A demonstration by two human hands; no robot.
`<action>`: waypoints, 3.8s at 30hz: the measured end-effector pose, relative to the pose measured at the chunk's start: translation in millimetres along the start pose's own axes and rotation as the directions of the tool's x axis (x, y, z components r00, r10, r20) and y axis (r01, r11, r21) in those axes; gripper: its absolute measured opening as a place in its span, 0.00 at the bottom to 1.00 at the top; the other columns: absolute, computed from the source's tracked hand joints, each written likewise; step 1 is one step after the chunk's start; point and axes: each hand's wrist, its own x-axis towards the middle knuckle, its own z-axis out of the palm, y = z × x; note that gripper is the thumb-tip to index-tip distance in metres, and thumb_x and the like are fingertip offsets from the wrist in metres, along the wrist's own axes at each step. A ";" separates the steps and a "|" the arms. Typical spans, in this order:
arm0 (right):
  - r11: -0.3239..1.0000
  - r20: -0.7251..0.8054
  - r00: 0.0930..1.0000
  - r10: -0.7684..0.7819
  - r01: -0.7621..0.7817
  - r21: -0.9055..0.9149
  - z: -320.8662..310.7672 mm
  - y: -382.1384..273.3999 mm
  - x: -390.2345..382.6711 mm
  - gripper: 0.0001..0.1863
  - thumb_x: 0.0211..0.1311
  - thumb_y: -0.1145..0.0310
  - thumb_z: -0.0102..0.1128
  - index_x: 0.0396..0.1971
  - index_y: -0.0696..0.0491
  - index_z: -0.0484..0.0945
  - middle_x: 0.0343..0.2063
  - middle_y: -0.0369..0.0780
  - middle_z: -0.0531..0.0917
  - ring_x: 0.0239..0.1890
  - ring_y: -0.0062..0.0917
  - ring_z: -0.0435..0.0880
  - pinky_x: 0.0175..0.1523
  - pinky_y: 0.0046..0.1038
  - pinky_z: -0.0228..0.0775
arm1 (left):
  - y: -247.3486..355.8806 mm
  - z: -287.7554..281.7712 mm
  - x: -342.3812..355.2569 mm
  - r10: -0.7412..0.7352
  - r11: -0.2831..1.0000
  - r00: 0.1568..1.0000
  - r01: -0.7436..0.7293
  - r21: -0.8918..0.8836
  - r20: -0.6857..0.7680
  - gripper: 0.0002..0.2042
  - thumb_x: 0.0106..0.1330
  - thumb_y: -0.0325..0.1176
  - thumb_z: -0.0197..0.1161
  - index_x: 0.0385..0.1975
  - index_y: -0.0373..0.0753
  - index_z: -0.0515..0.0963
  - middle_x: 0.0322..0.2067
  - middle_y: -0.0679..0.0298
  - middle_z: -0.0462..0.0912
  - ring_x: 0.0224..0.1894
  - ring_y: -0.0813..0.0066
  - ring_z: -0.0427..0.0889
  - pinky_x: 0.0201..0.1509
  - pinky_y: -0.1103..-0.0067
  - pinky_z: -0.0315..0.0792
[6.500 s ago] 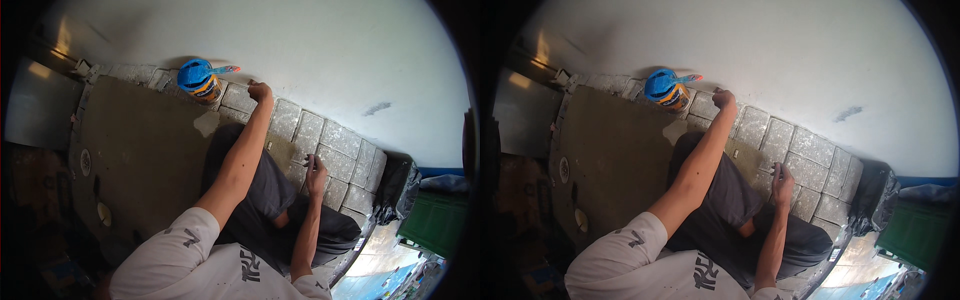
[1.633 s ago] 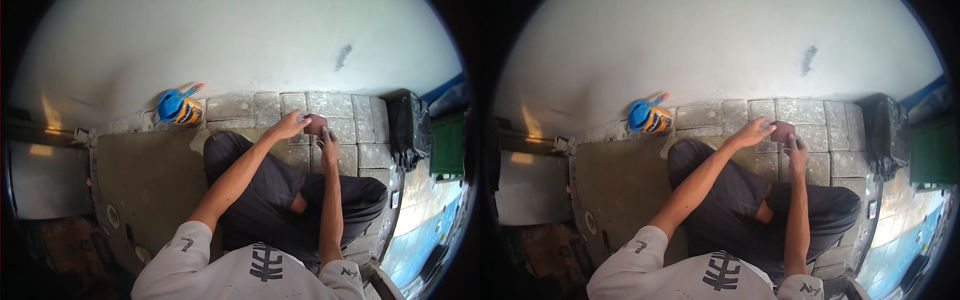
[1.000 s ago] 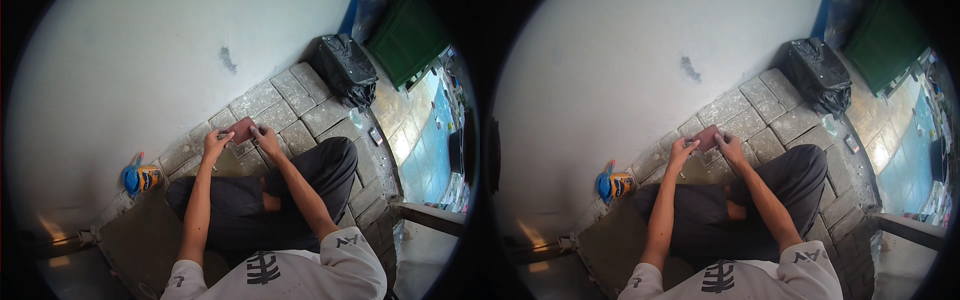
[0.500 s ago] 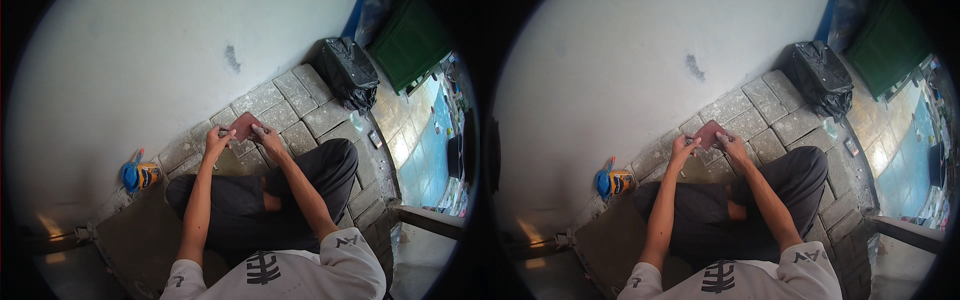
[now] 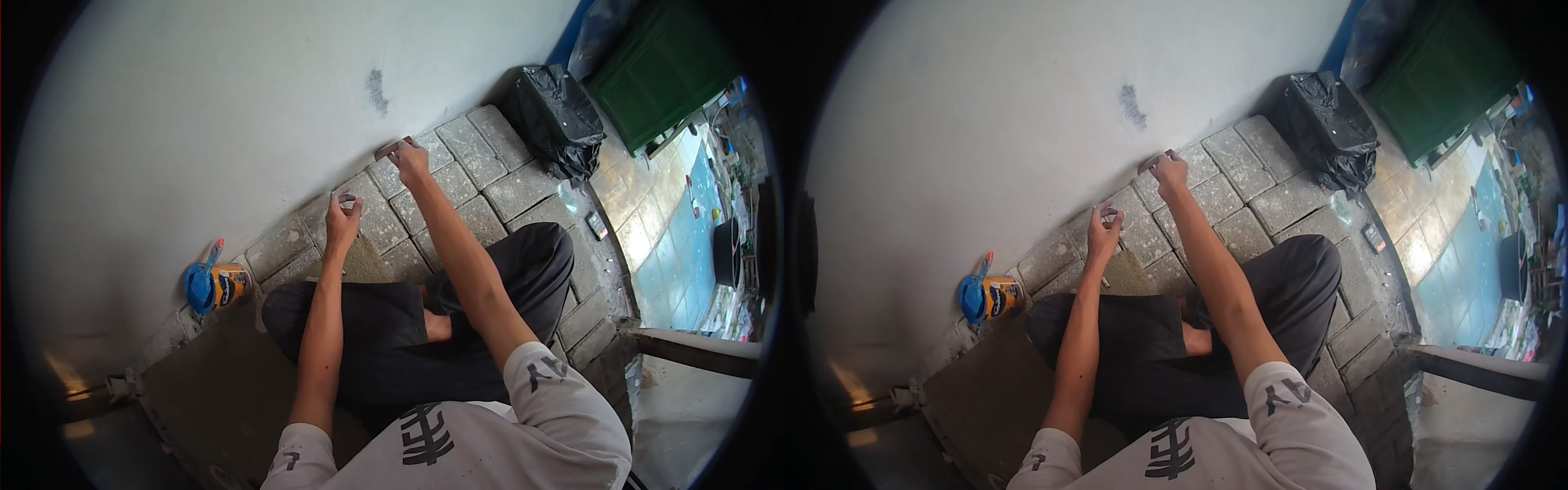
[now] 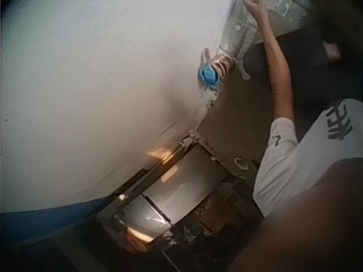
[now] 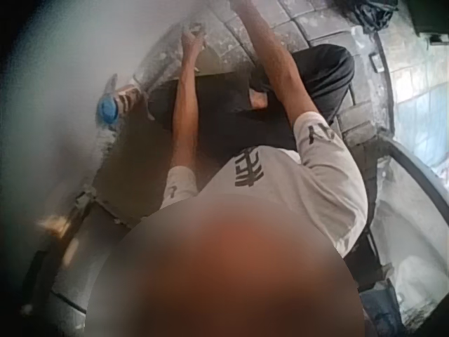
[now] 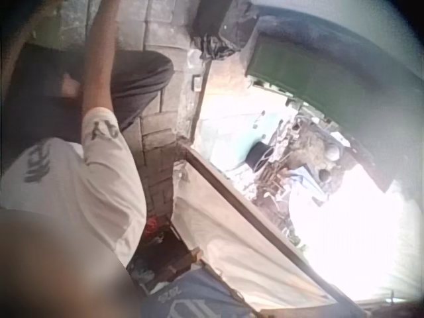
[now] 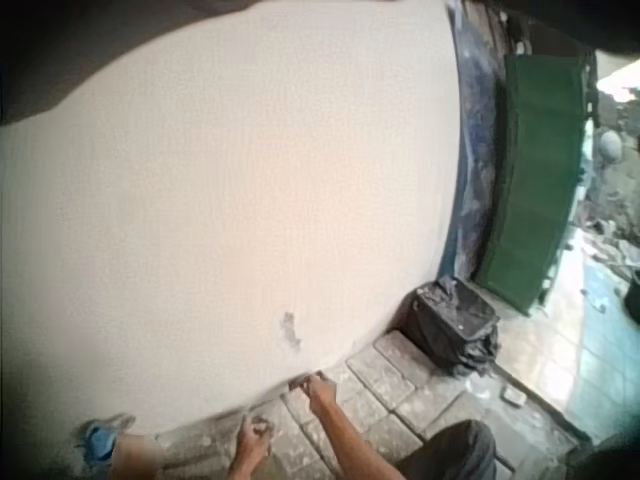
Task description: Sanding a wall and applying putty or filler to patch a surface.
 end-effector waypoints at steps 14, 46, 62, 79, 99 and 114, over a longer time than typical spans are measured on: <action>0.970 -0.245 0.950 0.194 -0.148 0.193 24.1 45.6 36.1 0.28 0.72 0.55 0.51 0.66 0.52 0.62 0.63 0.42 0.67 0.62 0.35 0.69 0.63 0.40 0.66 | 9.7 8.6 -1.8 0.054 0.998 0.975 -0.060 0.025 0.217 0.13 0.64 0.32 0.63 0.46 0.34 0.77 0.38 0.57 0.82 0.31 0.69 0.81 0.38 0.73 0.75; 0.999 -0.304 0.953 0.006 0.005 0.036 64.5 40.6 16.3 0.18 0.68 0.71 0.45 0.53 0.65 0.68 0.51 0.46 0.76 0.49 0.32 0.78 0.48 0.33 0.74 | -7.1 5.0 -4.7 0.099 0.995 0.968 -0.091 -0.042 0.233 0.09 0.62 0.29 0.60 0.40 0.34 0.79 0.41 0.50 0.82 0.46 0.54 0.81 0.51 0.66 0.74; 0.936 0.088 0.951 0.297 -0.308 0.172 51.2 78.2 29.2 0.17 0.67 0.75 0.37 0.53 0.60 0.67 0.53 0.48 0.73 0.49 0.38 0.75 0.61 0.45 0.67 | -11.4 8.5 0.9 0.068 0.996 0.931 -0.086 0.036 0.360 0.13 0.61 0.34 0.60 0.41 0.33 0.78 0.43 0.45 0.81 0.46 0.50 0.81 0.50 0.62 0.75; 0.940 0.006 0.947 0.321 -0.320 0.120 107.5 77.5 -29.5 0.12 0.64 0.77 0.36 0.42 0.61 0.70 0.41 0.46 0.76 0.42 0.35 0.74 0.54 0.40 0.68 | -32.8 28.0 0.5 0.385 0.839 0.795 -0.513 0.181 0.469 0.22 0.64 0.44 0.59 0.54 0.38 0.75 0.51 0.48 0.80 0.51 0.51 0.79 0.55 0.64 0.73; 0.915 -0.053 0.921 0.385 -0.375 0.147 104.8 94.8 -18.5 0.16 0.64 0.78 0.39 0.50 0.60 0.68 0.47 0.46 0.74 0.39 0.34 0.76 0.42 0.36 0.70 | 9.1 -12.5 -6.5 0.185 0.963 0.755 -0.266 0.036 0.629 0.29 0.61 0.42 0.66 0.62 0.41 0.69 0.59 0.52 0.73 0.60 0.53 0.72 0.65 0.66 0.65; 0.929 0.070 0.938 0.339 -0.346 0.133 131.8 91.7 -54.2 0.17 0.68 0.73 0.37 0.53 0.62 0.66 0.53 0.48 0.72 0.52 0.40 0.74 0.57 0.41 0.68 | -59.8 11.8 -16.7 0.458 0.741 0.823 -0.145 -0.656 0.336 0.22 0.66 0.39 0.57 0.59 0.40 0.71 0.58 0.54 0.74 0.60 0.59 0.72 0.62 0.67 0.68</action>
